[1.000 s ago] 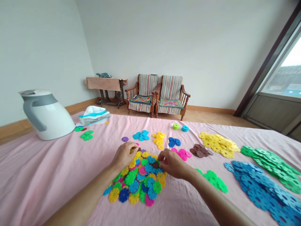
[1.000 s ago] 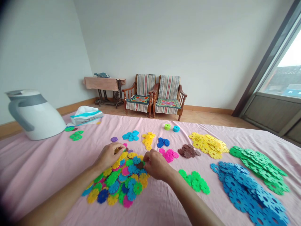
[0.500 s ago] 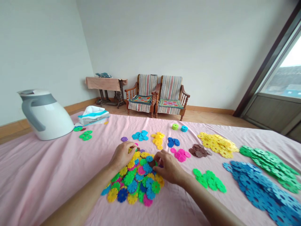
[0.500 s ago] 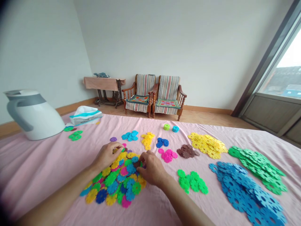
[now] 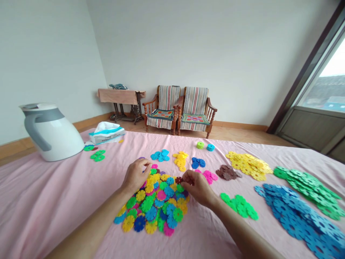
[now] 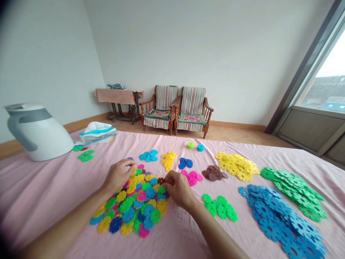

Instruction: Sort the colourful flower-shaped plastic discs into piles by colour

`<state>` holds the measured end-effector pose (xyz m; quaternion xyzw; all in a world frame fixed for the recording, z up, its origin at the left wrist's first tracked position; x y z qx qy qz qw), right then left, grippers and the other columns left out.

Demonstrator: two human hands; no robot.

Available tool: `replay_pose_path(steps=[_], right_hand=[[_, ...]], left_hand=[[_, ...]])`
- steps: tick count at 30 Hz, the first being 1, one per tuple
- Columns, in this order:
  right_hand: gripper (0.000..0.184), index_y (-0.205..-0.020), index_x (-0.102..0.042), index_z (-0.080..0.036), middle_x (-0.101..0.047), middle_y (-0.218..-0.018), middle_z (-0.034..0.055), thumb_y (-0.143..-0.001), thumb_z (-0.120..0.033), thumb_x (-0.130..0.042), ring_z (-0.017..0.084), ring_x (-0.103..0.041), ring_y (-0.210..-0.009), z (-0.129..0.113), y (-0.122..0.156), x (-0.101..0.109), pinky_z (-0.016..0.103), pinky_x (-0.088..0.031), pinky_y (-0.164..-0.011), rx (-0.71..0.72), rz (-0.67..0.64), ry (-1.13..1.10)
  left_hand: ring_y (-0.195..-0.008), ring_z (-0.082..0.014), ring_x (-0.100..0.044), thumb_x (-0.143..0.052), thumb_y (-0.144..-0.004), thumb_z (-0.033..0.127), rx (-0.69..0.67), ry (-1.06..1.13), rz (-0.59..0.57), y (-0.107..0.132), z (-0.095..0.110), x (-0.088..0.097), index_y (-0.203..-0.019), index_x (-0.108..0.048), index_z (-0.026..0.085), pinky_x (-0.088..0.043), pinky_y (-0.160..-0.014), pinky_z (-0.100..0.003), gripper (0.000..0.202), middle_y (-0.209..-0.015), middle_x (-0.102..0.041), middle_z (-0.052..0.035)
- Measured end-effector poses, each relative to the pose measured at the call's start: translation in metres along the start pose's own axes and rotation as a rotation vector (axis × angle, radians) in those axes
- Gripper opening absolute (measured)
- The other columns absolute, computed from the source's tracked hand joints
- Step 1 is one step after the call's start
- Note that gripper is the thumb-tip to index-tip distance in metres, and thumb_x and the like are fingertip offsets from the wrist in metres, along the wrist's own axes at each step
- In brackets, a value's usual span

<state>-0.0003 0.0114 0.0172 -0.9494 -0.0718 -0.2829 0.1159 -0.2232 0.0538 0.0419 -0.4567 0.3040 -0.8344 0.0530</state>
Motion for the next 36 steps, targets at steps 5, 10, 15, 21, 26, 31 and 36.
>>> replay_pose_path(steps=[5,10,15,21,26,31,36], right_hand=[[0.004,-0.067,-0.050,-0.017,-0.049,-0.059,-0.0043,-0.069,-0.017,-0.053,0.008,-0.042,-0.054,0.007,0.001,-0.003,0.019,-0.031,-0.049,-0.013,-0.029,-0.036],[0.018,-0.087,-0.061,-0.016,-0.056,-0.063,-0.0026,-0.071,-0.016,-0.052,0.009,-0.050,-0.057,0.005,0.001,0.000,0.020,-0.035,-0.051,0.032,-0.089,-0.010],[0.015,-0.075,-0.065,-0.016,-0.062,-0.067,0.0003,-0.073,-0.016,-0.050,0.011,-0.053,-0.062,0.003,-0.001,0.033,0.021,-0.038,-0.056,0.041,-0.085,0.127],[0.015,-0.063,-0.065,-0.017,-0.058,-0.056,-0.0026,-0.068,-0.015,-0.052,0.008,-0.049,-0.053,0.006,0.022,0.067,0.018,-0.031,-0.047,0.001,-0.484,0.269],[0.016,-0.057,-0.065,-0.018,-0.059,-0.053,-0.0015,-0.070,-0.018,-0.054,0.008,-0.048,-0.049,0.012,0.026,0.077,0.019,-0.029,-0.044,-0.056,-0.493,0.345],[0.013,-0.065,-0.063,-0.016,-0.060,-0.060,-0.0006,-0.073,-0.017,-0.053,0.009,-0.051,-0.056,0.000,0.010,0.048,0.020,-0.035,-0.051,0.055,-0.200,0.328],[0.019,-0.092,-0.065,-0.019,-0.062,-0.088,0.0051,-0.075,-0.017,-0.057,0.015,-0.056,-0.080,-0.021,0.015,0.005,0.025,-0.043,-0.069,0.200,-0.093,0.248]], left_hand=[[-0.078,-0.0166,-0.062,-0.047,-0.082,0.028,0.007,0.008,-0.024,0.001,0.002,-0.002,-0.075,-0.063,0.020,-0.045,-0.072,-0.025,0.019,-0.078,-0.067,-0.0015],[-0.077,-0.0167,-0.062,-0.048,-0.081,0.028,0.016,0.015,-0.034,0.001,0.001,-0.002,-0.076,-0.064,0.019,-0.044,-0.072,-0.026,0.019,-0.078,-0.067,-0.0016],[-0.078,-0.0169,-0.062,-0.048,-0.081,0.027,0.013,0.002,-0.028,0.000,0.003,-0.002,-0.074,-0.063,0.019,-0.045,-0.071,-0.025,0.018,-0.078,-0.068,-0.0014],[-0.076,-0.0167,-0.062,-0.048,-0.080,0.026,0.013,0.008,-0.033,0.000,0.005,-0.003,-0.073,-0.063,0.020,-0.044,-0.070,-0.025,0.018,-0.078,-0.068,-0.0015],[-0.075,-0.0162,-0.062,-0.048,-0.080,0.026,0.015,0.022,-0.039,0.000,0.006,-0.003,-0.073,-0.063,0.020,-0.045,-0.069,-0.025,0.018,-0.077,-0.067,-0.0010],[-0.075,-0.0161,-0.062,-0.047,-0.081,0.027,0.011,0.024,-0.052,0.000,0.007,-0.004,-0.074,-0.064,0.020,-0.044,-0.068,-0.024,0.019,-0.077,-0.068,-0.0008],[-0.076,-0.0167,-0.062,-0.047,-0.080,0.027,0.014,0.028,-0.050,0.000,0.008,-0.002,-0.072,-0.064,0.020,-0.044,-0.069,-0.025,0.020,-0.077,-0.068,-0.0013]])
Point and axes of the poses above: each hand's wrist, its own y-axis away from the middle knuckle, its own x-axis out of the back of the hand, z = x × y, the point moved 6 cm from there along -y, towards the middle knuckle
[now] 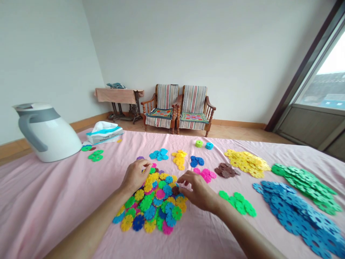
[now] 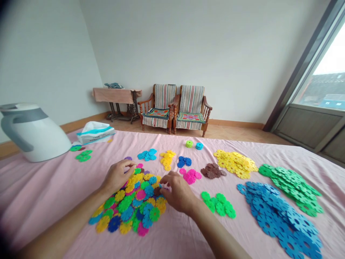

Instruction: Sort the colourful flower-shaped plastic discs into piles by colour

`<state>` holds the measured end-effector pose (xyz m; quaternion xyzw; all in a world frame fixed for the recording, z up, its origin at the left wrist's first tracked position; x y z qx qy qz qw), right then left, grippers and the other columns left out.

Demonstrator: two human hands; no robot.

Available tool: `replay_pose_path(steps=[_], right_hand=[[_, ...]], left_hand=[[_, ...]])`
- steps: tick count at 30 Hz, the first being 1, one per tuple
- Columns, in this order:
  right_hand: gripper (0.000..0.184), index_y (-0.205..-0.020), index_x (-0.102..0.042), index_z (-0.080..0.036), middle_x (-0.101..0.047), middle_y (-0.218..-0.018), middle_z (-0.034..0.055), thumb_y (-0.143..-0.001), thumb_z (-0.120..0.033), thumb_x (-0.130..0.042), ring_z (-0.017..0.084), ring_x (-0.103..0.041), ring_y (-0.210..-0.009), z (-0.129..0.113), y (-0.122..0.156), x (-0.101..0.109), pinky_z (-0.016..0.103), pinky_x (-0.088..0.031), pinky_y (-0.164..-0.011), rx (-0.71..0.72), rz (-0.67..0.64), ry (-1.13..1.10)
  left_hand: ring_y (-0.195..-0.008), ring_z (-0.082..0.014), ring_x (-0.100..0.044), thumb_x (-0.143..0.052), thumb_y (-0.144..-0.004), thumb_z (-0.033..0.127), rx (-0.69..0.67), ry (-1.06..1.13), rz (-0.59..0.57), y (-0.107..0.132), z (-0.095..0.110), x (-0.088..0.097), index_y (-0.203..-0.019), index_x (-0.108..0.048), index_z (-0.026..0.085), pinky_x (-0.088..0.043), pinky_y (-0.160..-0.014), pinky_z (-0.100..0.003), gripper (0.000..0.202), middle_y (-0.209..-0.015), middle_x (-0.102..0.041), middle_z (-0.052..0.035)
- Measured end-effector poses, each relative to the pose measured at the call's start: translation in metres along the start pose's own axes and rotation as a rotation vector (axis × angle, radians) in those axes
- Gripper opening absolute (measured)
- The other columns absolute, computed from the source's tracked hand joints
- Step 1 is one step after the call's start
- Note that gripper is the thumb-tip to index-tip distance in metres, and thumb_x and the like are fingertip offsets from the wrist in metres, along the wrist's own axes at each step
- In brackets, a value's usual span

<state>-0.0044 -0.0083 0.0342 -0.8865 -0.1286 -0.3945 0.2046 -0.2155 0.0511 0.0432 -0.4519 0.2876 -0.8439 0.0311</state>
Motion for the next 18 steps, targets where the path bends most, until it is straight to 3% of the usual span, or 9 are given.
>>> replay_pose_path(steps=[3,8,12,18], right_hand=[[0.019,-0.093,-0.065,-0.021,-0.059,-0.089,0.0049,-0.074,-0.019,-0.062,0.017,-0.054,-0.085,-0.012,0.002,-0.013,0.027,-0.042,-0.075,0.058,-0.010,0.046],[0.012,-0.089,-0.065,-0.021,-0.058,-0.085,0.0042,-0.083,-0.022,-0.055,0.016,-0.052,-0.082,-0.018,0.002,-0.019,0.025,-0.039,-0.072,0.117,-0.029,0.155],[0.026,-0.079,-0.064,-0.018,-0.058,-0.079,0.0049,-0.090,-0.018,-0.040,0.014,-0.052,-0.075,-0.018,0.003,-0.022,0.025,-0.037,-0.069,0.124,-0.020,0.272],[0.011,-0.087,-0.065,-0.020,-0.058,-0.085,0.0042,-0.081,-0.023,-0.056,0.015,-0.054,-0.081,-0.018,0.005,-0.016,0.024,-0.040,-0.071,0.081,-0.027,0.152]], left_hand=[[-0.076,-0.0168,-0.062,-0.048,-0.080,0.027,0.001,0.006,0.002,0.000,0.001,0.001,-0.072,-0.064,0.020,-0.045,-0.070,-0.025,0.019,-0.077,-0.068,-0.0017],[-0.076,-0.0170,-0.062,-0.047,-0.080,0.028,-0.001,-0.002,0.002,0.000,0.001,0.001,-0.071,-0.063,0.020,-0.045,-0.070,-0.025,0.020,-0.077,-0.068,-0.0018],[-0.077,-0.0169,-0.062,-0.047,-0.081,0.027,-0.010,-0.003,0.004,0.000,-0.001,0.000,-0.072,-0.062,0.020,-0.045,-0.069,-0.024,0.019,-0.078,-0.068,-0.0012],[-0.078,-0.0165,-0.062,-0.047,-0.081,0.027,-0.016,0.010,0.002,0.000,-0.003,-0.002,-0.073,-0.062,0.020,-0.045,-0.069,-0.023,0.019,-0.078,-0.067,-0.0010]])
Point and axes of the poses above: each hand's wrist, its own y-axis away from the middle knuckle, its own x-axis out of the back of the hand, z = x × y, the point moved 6 cm from there along -y, towards the middle knuckle
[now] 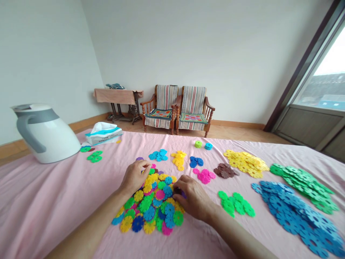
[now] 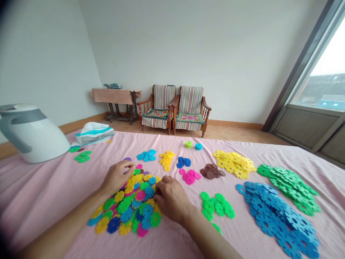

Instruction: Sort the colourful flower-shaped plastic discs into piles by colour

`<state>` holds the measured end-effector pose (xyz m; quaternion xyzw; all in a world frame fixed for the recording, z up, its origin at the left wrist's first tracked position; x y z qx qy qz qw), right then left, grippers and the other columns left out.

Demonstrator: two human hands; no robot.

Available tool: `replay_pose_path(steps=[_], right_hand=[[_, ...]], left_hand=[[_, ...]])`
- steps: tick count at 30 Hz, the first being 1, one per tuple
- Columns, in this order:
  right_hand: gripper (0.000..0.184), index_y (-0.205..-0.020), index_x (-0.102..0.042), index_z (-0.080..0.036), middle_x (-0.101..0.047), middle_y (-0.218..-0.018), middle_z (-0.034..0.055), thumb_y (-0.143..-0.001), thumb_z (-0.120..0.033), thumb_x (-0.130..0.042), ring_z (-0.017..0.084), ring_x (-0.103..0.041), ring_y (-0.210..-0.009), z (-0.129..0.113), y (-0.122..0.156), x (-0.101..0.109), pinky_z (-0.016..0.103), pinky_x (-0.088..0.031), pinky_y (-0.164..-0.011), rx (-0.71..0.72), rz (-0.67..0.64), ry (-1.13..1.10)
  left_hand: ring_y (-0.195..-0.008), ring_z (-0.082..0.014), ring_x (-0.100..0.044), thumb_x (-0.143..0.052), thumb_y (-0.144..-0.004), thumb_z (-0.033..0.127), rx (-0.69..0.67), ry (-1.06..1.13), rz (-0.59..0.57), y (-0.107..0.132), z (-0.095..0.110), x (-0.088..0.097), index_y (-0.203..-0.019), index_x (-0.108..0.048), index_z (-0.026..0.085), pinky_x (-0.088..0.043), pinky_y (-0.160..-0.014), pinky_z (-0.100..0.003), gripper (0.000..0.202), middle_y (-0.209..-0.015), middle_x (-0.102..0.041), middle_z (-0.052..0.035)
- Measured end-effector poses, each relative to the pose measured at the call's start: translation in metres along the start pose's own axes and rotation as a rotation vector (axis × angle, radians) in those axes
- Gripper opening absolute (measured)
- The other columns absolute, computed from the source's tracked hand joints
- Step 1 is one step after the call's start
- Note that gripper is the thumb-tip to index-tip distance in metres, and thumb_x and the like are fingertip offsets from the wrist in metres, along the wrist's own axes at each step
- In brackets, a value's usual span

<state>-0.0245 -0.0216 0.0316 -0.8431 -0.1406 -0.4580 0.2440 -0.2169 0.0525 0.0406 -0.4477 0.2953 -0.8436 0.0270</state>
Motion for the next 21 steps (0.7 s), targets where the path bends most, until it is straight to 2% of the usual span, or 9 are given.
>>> replay_pose_path(steps=[4,8,11,13,15,17,19,21], right_hand=[[0.015,-0.082,-0.065,-0.020,-0.058,-0.083,0.0036,-0.080,-0.013,-0.052,0.014,-0.055,-0.081,0.002,0.000,0.001,0.023,-0.041,-0.071,-0.024,0.021,-0.065],[0.014,-0.078,-0.063,-0.018,-0.059,-0.081,0.0029,-0.073,-0.008,-0.054,0.012,-0.056,-0.074,0.006,-0.002,-0.001,0.021,-0.041,-0.065,-0.044,0.085,-0.183],[0.014,-0.076,-0.063,-0.017,-0.062,-0.074,0.0018,-0.070,-0.008,-0.054,0.011,-0.057,-0.066,0.022,-0.007,0.008,0.021,-0.042,-0.059,-0.086,0.157,-0.296],[0.012,-0.077,-0.062,-0.017,-0.064,-0.068,0.0017,-0.071,-0.014,-0.053,0.012,-0.058,-0.061,0.048,-0.009,0.024,0.022,-0.043,-0.057,-0.194,0.257,-0.360],[0.013,-0.078,-0.062,-0.016,-0.065,-0.063,0.0028,-0.072,-0.021,-0.051,0.014,-0.060,-0.057,0.083,-0.003,0.045,0.024,-0.045,-0.054,-0.365,0.395,-0.399],[0.016,-0.077,-0.062,-0.015,-0.066,-0.063,0.0039,-0.070,-0.026,-0.053,0.015,-0.061,-0.053,0.119,0.009,0.067,0.025,-0.045,-0.050,-0.520,0.551,-0.351],[0.020,-0.079,-0.063,-0.015,-0.066,-0.062,0.0047,-0.069,-0.029,-0.053,0.015,-0.059,-0.049,0.150,0.025,0.084,0.026,-0.044,-0.047,-0.651,0.660,-0.275],[0.023,-0.078,-0.066,-0.014,-0.066,-0.063,0.0059,-0.067,-0.031,-0.054,0.017,-0.061,-0.053,0.174,0.041,0.097,0.026,-0.043,-0.049,-0.757,0.733,-0.131]], left_hand=[[-0.077,-0.0163,-0.062,-0.048,-0.081,0.027,0.004,-0.004,0.000,0.000,0.000,0.000,-0.072,-0.062,0.020,-0.045,-0.068,-0.023,0.019,-0.077,-0.067,-0.0007],[-0.076,-0.0162,-0.062,-0.048,-0.081,0.028,0.009,-0.006,-0.005,0.000,-0.001,0.000,-0.073,-0.063,0.020,-0.045,-0.069,-0.023,0.019,-0.077,-0.067,-0.0010],[-0.076,-0.0163,-0.062,-0.047,-0.082,0.029,0.012,-0.008,-0.004,0.000,-0.001,0.000,-0.074,-0.063,0.020,-0.045,-0.070,-0.024,0.020,-0.078,-0.068,-0.0013],[-0.077,-0.0164,-0.062,-0.047,-0.082,0.030,0.019,-0.010,-0.006,0.000,-0.002,-0.001,-0.074,-0.063,0.019,-0.045,-0.070,-0.024,0.021,-0.078,-0.067,-0.0014],[-0.077,-0.0165,-0.062,-0.047,-0.082,0.030,0.027,-0.005,-0.015,0.000,-0.003,-0.002,-0.074,-0.063,0.019,-0.046,-0.070,-0.024,0.021,-0.078,-0.067,-0.0014],[-0.077,-0.0165,-0.062,-0.047,-0.081,0.030,0.033,0.012,-0.022,0.000,-0.004,-0.003,-0.075,-0.063,0.019,-0.046,-0.070,-0.024,0.021,-0.078,-0.067,-0.0014],[-0.077,-0.0164,-0.062,-0.048,-0.081,0.031,0.040,0.031,-0.022,0.000,-0.006,-0.004,-0.076,-0.063,0.019,-0.047,-0.071,-0.024,0.020,-0.078,-0.067,-0.0015],[-0.078,-0.0163,-0.062,-0.048,-0.081,0.031,0.045,0.047,-0.022,0.000,-0.007,-0.005,-0.077,-0.064,0.019,-0.048,-0.072,-0.024,0.020,-0.079,-0.067,-0.0014]])
Point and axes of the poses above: each hand's wrist, its own y-axis away from the middle knuckle, its own x-axis out of the back of the hand, z = x × y, the point moved 6 cm from there along -y, towards the middle knuckle
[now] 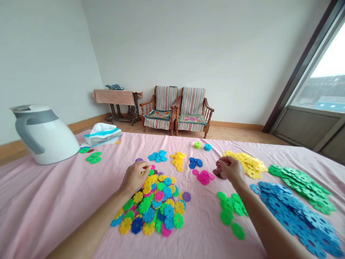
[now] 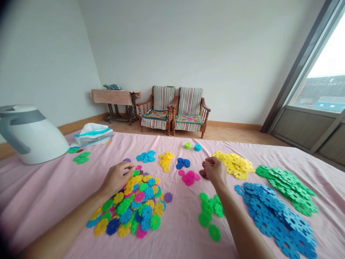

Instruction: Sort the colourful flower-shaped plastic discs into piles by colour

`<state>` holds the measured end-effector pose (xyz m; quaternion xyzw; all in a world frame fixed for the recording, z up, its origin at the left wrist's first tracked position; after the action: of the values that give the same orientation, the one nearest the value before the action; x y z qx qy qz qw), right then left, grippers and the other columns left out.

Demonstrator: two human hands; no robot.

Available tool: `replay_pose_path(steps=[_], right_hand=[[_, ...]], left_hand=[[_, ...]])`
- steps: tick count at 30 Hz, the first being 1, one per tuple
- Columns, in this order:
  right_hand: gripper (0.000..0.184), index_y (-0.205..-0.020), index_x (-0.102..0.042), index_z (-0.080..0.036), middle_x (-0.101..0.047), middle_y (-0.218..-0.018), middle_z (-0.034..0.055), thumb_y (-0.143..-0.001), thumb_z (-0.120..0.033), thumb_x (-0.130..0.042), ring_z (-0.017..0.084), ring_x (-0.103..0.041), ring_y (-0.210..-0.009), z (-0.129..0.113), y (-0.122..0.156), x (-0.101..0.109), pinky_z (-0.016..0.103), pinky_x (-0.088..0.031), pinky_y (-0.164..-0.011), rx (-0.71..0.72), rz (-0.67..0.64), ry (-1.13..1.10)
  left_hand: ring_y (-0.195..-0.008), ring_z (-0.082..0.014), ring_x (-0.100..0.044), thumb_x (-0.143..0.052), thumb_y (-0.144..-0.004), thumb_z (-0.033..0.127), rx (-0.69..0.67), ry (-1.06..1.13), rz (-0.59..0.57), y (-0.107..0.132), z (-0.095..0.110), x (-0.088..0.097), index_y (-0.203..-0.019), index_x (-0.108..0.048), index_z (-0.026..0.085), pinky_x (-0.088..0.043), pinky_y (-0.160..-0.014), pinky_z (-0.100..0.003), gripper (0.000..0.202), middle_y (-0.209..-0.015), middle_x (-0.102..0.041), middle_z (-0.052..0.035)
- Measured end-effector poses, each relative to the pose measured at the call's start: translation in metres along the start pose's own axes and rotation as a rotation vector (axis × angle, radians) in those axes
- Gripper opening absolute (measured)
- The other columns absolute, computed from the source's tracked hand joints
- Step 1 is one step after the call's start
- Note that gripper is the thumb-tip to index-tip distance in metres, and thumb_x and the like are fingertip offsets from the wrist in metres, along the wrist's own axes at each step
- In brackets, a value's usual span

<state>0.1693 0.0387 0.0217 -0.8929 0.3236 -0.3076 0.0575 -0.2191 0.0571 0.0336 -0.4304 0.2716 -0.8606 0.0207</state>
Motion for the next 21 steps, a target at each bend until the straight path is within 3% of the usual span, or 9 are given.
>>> replay_pose_path(steps=[4,8,11,15,17,21], right_hand=[[0.031,-0.086,-0.067,-0.013,-0.068,-0.071,0.0085,-0.067,-0.033,-0.052,0.021,-0.063,-0.063,0.022,-0.013,0.015,0.028,-0.044,-0.053,-0.041,0.099,0.112],[0.029,-0.086,-0.066,-0.015,-0.066,-0.069,0.0063,-0.070,-0.034,-0.051,0.019,-0.062,-0.060,0.006,-0.005,0.005,0.027,-0.043,-0.052,0.015,0.042,0.042],[0.024,-0.082,-0.063,-0.015,-0.062,-0.059,0.0023,-0.074,-0.032,-0.049,0.015,-0.059,-0.052,-0.031,0.019,-0.019,0.025,-0.043,-0.049,0.161,-0.244,-0.119],[0.012,-0.075,-0.063,-0.018,-0.061,-0.063,0.0005,-0.073,-0.024,-0.053,0.012,-0.057,-0.057,-0.080,0.080,-0.052,0.022,-0.041,-0.051,0.450,-0.796,-0.055],[0.012,-0.080,-0.064,-0.018,-0.063,-0.072,0.0011,-0.070,-0.020,-0.057,0.012,-0.057,-0.063,-0.090,0.104,-0.058,0.021,-0.041,-0.054,0.518,-0.923,0.014],[0.021,-0.084,-0.063,-0.018,-0.061,-0.084,0.0021,-0.064,-0.015,-0.061,0.011,-0.055,-0.069,-0.094,0.123,-0.063,0.020,-0.039,-0.057,0.582,-0.955,0.109]], left_hand=[[-0.079,-0.0164,-0.062,-0.048,-0.082,0.031,0.008,0.004,-0.012,0.000,-0.001,-0.001,-0.077,-0.064,0.019,-0.048,-0.072,-0.024,0.020,-0.080,-0.067,-0.0015],[-0.078,-0.0163,-0.062,-0.048,-0.082,0.031,0.010,0.004,-0.015,0.000,-0.003,-0.002,-0.078,-0.064,0.019,-0.048,-0.073,-0.024,0.020,-0.080,-0.067,-0.0015],[-0.079,-0.0166,-0.062,-0.048,-0.082,0.031,0.005,-0.006,-0.014,0.000,-0.003,-0.002,-0.078,-0.064,0.019,-0.047,-0.073,-0.025,0.021,-0.080,-0.067,-0.0015],[-0.078,-0.0162,-0.062,-0.048,-0.082,0.030,-0.015,-0.028,0.002,0.000,-0.001,0.000,-0.075,-0.063,0.019,-0.046,-0.071,-0.024,0.020,-0.079,-0.067,-0.0011],[-0.077,-0.0160,-0.062,-0.048,-0.082,0.029,-0.020,-0.034,0.006,0.000,0.001,0.001,-0.074,-0.063,0.019,-0.045,-0.071,-0.024,0.020,-0.078,-0.067,-0.0011],[-0.077,-0.0162,-0.062,-0.047,-0.082,0.029,-0.020,-0.049,0.016,0.000,0.004,0.003,-0.073,-0.062,0.019,-0.044,-0.071,-0.025,0.020,-0.078,-0.067,-0.0009]])
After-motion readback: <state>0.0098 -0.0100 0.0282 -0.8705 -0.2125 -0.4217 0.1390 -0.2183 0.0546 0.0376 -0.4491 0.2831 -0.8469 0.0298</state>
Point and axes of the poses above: each hand's wrist, its own y-axis away from the middle knuckle, its own x-axis out of the back of the hand, z = x × y, the point moved 6 cm from there along -y, towards the middle knuckle
